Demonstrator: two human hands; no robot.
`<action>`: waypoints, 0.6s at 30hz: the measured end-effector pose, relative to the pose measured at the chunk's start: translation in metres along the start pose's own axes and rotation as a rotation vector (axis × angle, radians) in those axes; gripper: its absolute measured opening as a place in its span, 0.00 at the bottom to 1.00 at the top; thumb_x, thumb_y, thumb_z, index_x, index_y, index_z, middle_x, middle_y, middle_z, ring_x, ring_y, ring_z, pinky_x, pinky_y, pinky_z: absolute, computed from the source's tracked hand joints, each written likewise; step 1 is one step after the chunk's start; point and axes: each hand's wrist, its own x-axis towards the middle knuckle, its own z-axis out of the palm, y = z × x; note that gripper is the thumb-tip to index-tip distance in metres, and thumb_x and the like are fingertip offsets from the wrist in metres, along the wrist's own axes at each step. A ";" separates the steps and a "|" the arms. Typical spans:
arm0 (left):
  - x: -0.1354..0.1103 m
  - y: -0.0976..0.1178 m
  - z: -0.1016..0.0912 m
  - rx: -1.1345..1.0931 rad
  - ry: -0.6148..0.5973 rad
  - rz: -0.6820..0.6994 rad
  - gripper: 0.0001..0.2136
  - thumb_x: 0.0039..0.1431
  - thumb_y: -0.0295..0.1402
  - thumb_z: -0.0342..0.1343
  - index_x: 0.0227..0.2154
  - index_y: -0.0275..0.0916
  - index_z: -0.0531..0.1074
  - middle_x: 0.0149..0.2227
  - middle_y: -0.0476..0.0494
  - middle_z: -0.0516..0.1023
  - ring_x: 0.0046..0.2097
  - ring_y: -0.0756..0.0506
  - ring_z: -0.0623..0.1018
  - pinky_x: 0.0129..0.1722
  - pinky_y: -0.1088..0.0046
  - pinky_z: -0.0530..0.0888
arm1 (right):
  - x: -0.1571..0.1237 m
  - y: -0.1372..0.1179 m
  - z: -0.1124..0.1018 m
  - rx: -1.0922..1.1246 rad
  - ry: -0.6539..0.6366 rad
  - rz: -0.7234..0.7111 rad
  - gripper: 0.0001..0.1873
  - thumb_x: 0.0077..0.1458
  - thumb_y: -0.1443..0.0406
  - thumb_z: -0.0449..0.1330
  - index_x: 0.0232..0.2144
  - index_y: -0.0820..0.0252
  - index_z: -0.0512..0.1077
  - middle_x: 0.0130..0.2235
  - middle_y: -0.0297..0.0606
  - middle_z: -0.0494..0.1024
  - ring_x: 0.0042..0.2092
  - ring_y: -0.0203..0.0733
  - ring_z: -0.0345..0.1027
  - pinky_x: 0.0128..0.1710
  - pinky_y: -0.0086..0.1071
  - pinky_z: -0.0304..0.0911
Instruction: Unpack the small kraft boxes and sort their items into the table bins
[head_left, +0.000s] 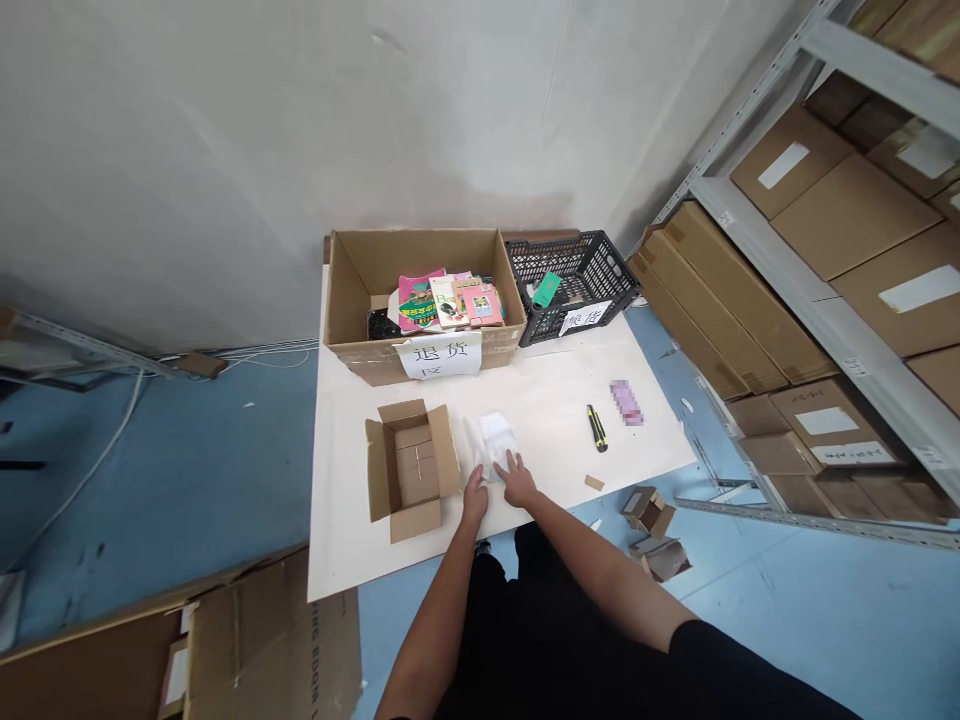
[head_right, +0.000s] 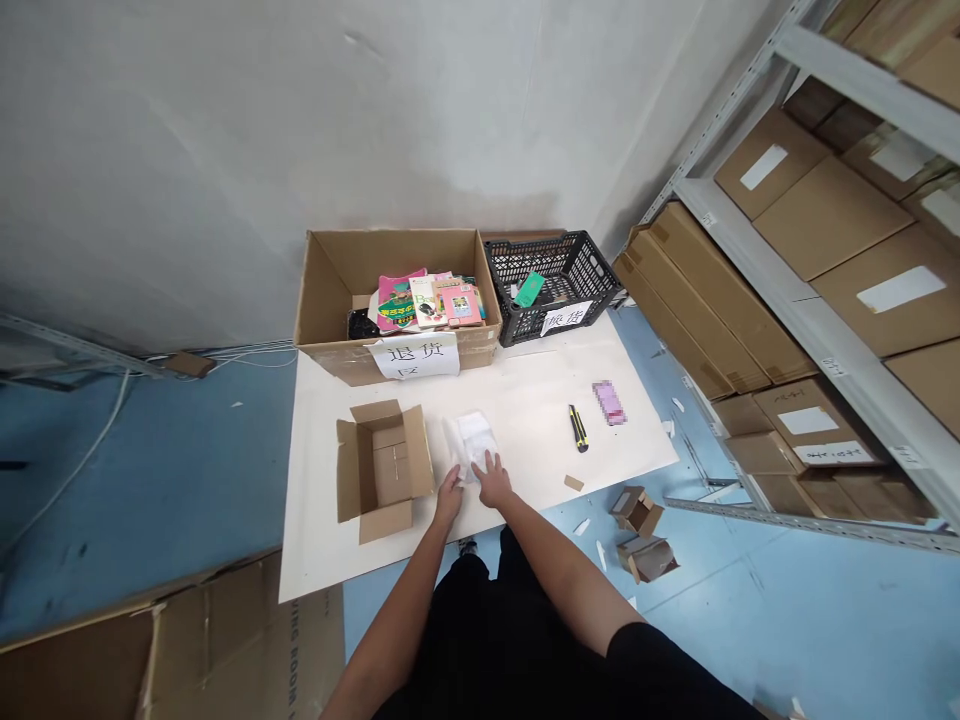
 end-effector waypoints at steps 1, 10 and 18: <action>-0.001 0.000 0.000 -0.007 0.003 -0.024 0.35 0.51 0.23 0.51 0.65 0.39 0.71 0.68 0.37 0.71 0.68 0.38 0.72 0.70 0.51 0.65 | 0.002 -0.006 0.008 -0.028 -0.015 -0.002 0.49 0.56 0.70 0.60 0.76 0.49 0.50 0.79 0.42 0.32 0.77 0.65 0.27 0.69 0.58 0.52; -0.002 0.009 -0.004 0.002 -0.018 -0.071 0.34 0.50 0.21 0.53 0.63 0.39 0.73 0.69 0.38 0.70 0.72 0.37 0.66 0.73 0.53 0.59 | 0.013 -0.007 0.016 -0.012 0.035 0.028 0.47 0.58 0.72 0.55 0.77 0.64 0.46 0.77 0.51 0.43 0.77 0.59 0.35 0.70 0.58 0.51; -0.008 0.023 -0.004 0.036 0.007 -0.118 0.33 0.52 0.21 0.55 0.64 0.38 0.72 0.70 0.38 0.68 0.72 0.39 0.65 0.74 0.61 0.58 | 0.004 0.023 -0.016 0.366 0.358 0.002 0.38 0.58 0.72 0.49 0.72 0.65 0.62 0.72 0.44 0.63 0.76 0.50 0.44 0.73 0.47 0.51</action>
